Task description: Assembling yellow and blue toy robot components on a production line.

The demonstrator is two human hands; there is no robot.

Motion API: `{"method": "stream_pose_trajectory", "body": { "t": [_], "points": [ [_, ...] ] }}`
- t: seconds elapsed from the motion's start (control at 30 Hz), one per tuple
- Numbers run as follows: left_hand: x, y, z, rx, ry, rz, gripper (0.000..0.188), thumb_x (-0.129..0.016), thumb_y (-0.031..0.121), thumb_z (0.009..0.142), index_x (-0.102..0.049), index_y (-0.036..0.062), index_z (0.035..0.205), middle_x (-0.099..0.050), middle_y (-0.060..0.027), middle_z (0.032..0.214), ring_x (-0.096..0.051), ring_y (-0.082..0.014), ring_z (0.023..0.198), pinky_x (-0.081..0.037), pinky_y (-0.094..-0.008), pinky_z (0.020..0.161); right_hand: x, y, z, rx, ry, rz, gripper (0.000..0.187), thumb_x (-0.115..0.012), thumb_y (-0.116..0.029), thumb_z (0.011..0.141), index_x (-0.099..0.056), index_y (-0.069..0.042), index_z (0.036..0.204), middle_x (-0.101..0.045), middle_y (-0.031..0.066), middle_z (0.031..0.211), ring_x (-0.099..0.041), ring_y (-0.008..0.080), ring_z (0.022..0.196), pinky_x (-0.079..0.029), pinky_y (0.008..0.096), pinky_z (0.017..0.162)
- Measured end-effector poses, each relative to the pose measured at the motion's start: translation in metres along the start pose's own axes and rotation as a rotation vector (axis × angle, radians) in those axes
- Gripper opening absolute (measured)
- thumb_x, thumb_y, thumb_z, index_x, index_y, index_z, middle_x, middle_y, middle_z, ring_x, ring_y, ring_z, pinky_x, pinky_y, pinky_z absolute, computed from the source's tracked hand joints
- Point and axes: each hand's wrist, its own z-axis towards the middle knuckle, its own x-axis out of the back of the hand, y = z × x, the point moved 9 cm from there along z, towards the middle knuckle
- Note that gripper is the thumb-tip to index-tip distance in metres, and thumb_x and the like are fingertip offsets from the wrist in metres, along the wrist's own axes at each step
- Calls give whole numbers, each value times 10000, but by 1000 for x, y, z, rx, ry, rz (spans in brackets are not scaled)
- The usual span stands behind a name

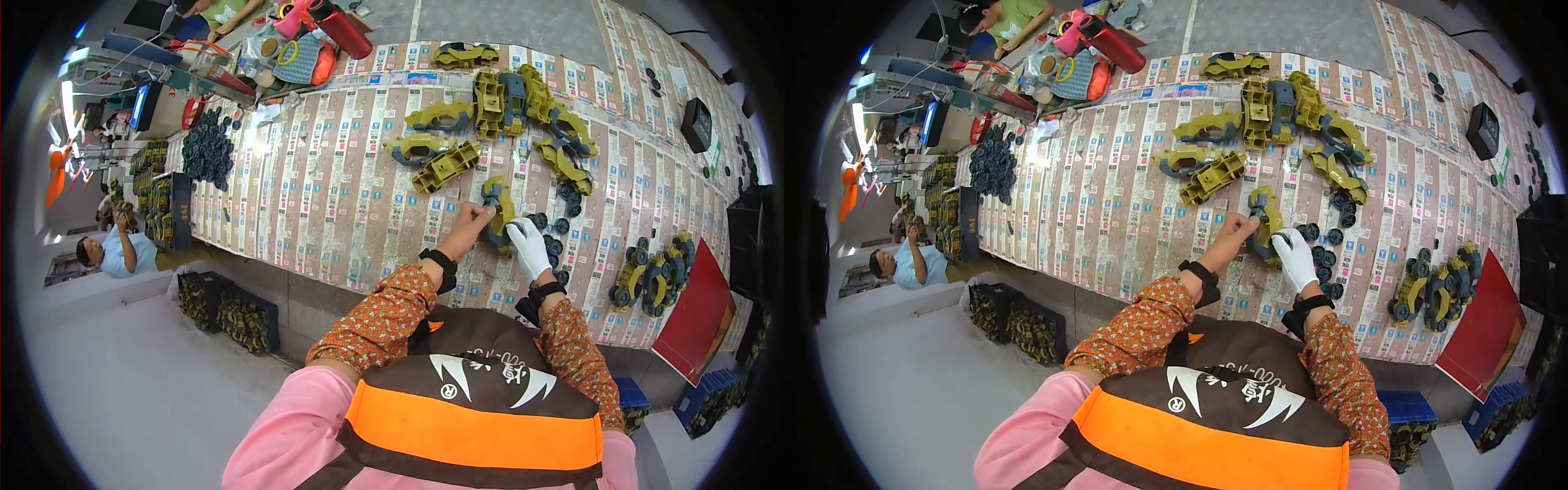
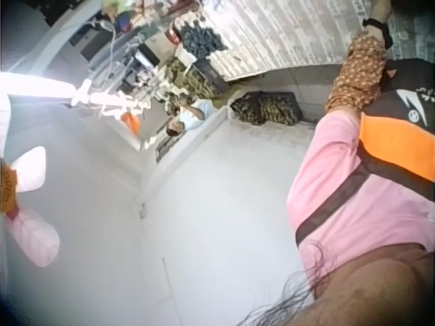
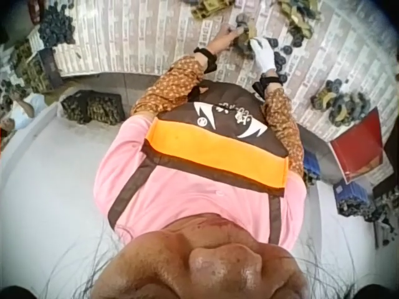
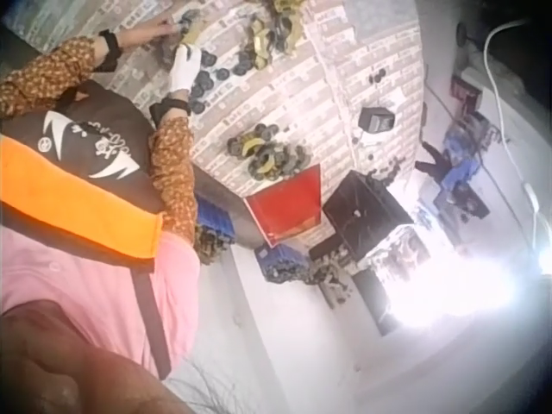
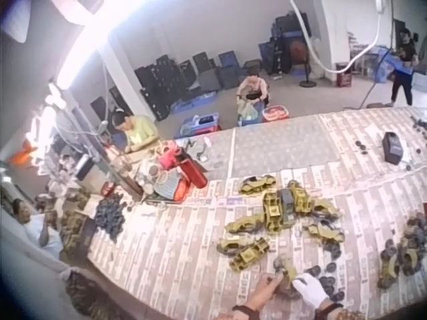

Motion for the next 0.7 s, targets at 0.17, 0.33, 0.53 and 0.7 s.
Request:
{"method": "stream_pose_trajectory", "body": {
  "t": [0.17,0.33,0.53,0.7],
  "points": [
    [-19,31,-47,265,-284,-493,617,-609,582,974,-481,141,1386,-642,-37,1222,-641,-155,1078,-539,-337,873,-4,-22,-29,-110,-218,359,241,-583,-260,1024,-639,-55,1138,-628,-7,1021,-571,75,890,-471,266,787],
    [-15,64,-71,42,-309,-411,567,-675,474,968,-504,113,1371,-648,-15,1208,-650,-142,1091,-555,-396,910,-9,-80,-74,-83,-293,223,256,-629,-240,1001,-668,-32,1145,-656,-8,1015,-603,78,895,-501,253,764],
    [-36,112,-107,2,-347,-422,618,-716,306,960,-395,97,1446,-588,-63,1263,-631,-174,1115,-568,-370,916,33,-122,-87,18,56,129,296,-604,-154,997,-674,-14,1248,-720,50,1091,-705,111,917,-551,240,716],
    [-55,114,-126,-24,-377,-320,721,-712,289,966,-301,112,1531,-549,-64,1336,-557,-159,1195,-489,-335,998,23,-130,-89,15,76,351,336,-558,-26,994,-613,11,1324,-703,88,1165,-713,162,961,-593,283,804]
  ]
}}
